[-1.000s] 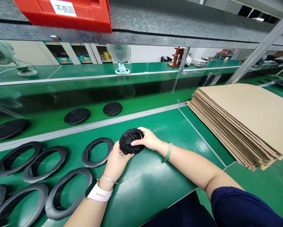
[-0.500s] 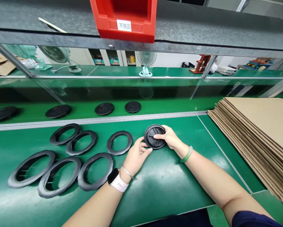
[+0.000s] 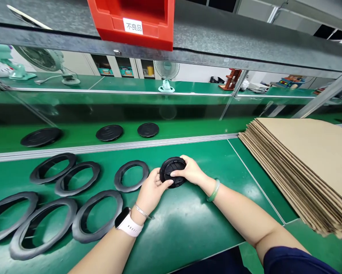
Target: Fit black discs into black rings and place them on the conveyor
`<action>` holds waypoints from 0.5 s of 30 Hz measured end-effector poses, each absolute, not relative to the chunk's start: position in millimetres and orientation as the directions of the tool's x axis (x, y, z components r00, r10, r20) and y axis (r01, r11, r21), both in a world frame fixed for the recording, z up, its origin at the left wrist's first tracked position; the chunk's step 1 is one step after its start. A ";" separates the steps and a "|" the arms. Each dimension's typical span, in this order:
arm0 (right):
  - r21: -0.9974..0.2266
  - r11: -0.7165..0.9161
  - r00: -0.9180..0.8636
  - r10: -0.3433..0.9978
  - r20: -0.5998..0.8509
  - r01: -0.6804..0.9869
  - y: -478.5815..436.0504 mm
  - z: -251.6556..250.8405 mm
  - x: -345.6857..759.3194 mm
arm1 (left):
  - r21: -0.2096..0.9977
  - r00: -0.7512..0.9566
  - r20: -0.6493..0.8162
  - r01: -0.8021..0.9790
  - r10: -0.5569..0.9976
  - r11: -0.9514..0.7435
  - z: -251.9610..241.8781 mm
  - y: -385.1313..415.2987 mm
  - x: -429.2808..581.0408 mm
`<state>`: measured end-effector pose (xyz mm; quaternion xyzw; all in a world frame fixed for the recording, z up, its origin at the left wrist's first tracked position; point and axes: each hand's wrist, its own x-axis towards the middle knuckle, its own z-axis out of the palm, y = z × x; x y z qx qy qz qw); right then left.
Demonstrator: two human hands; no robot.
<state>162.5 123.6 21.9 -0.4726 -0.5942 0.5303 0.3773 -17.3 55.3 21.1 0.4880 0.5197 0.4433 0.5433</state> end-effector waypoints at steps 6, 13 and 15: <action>-0.996 -0.048 -0.305 0.950 -0.071 0.081 129.2 14.9 164.2 | 0.985 0.060 -0.104 0.145 0.993 0.095 27.0 52.9 -17.4; -0.820 -0.294 -0.276 0.945 -0.173 -0.491 152.9 12.0 182.7 | 0.562 -0.106 0.312 0.822 0.944 -0.094 42.4 49.5 -47.3; -0.764 -0.328 -0.273 0.940 -0.204 -0.556 158.2 10.5 186.5 | 0.528 -0.125 0.264 0.849 0.956 -0.035 41.5 51.9 -54.7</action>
